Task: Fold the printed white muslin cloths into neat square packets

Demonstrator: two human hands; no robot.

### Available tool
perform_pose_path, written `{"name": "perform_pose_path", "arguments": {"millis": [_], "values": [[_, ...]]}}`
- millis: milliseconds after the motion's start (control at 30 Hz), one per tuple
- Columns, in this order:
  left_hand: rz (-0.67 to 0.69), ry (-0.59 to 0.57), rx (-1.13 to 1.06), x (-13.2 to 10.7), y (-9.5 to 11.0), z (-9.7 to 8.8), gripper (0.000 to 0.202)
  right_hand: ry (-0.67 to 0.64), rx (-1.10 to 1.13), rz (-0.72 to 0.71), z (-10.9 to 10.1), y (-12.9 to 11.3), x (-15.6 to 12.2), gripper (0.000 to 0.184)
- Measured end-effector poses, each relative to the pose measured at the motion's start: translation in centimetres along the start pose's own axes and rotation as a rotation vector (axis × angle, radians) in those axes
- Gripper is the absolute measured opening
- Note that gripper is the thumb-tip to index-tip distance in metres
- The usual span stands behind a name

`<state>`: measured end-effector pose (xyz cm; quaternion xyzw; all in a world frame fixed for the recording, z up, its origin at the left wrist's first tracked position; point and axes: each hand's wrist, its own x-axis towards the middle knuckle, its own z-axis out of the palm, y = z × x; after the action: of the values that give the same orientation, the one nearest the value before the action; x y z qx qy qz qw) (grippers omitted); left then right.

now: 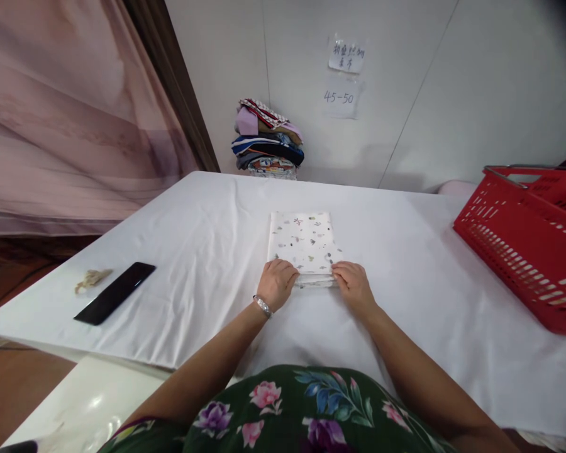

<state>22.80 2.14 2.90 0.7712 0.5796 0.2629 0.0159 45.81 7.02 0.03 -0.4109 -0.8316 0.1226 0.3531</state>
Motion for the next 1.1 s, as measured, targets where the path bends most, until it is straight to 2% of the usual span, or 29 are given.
{"name": "perform_pose_path", "arguments": {"millis": [200,600,733,933,1100], "values": [[0.073,-0.023,-0.029,-0.61,0.02,0.23,0.024,-0.008,0.011,-0.061,-0.39,-0.02,-0.22,0.022],[0.064,-0.074,-0.019,-0.69,-0.38,0.56,0.024,-0.041,0.009,-0.107,-0.43,0.24,-0.26,0.022],[0.043,-0.091,-0.022,-0.50,-0.46,0.64,0.024,-0.009,0.019,-0.094,-0.54,0.09,-0.28,0.022],[-0.003,-0.074,-0.003,-0.10,-0.09,0.72,0.020,-0.012,0.016,-0.113,-0.47,0.29,-0.27,0.021],[0.012,-0.041,0.028,-0.09,0.28,0.70,0.019,-0.007,0.027,-0.110,-0.48,0.24,-0.27,0.021]]}}
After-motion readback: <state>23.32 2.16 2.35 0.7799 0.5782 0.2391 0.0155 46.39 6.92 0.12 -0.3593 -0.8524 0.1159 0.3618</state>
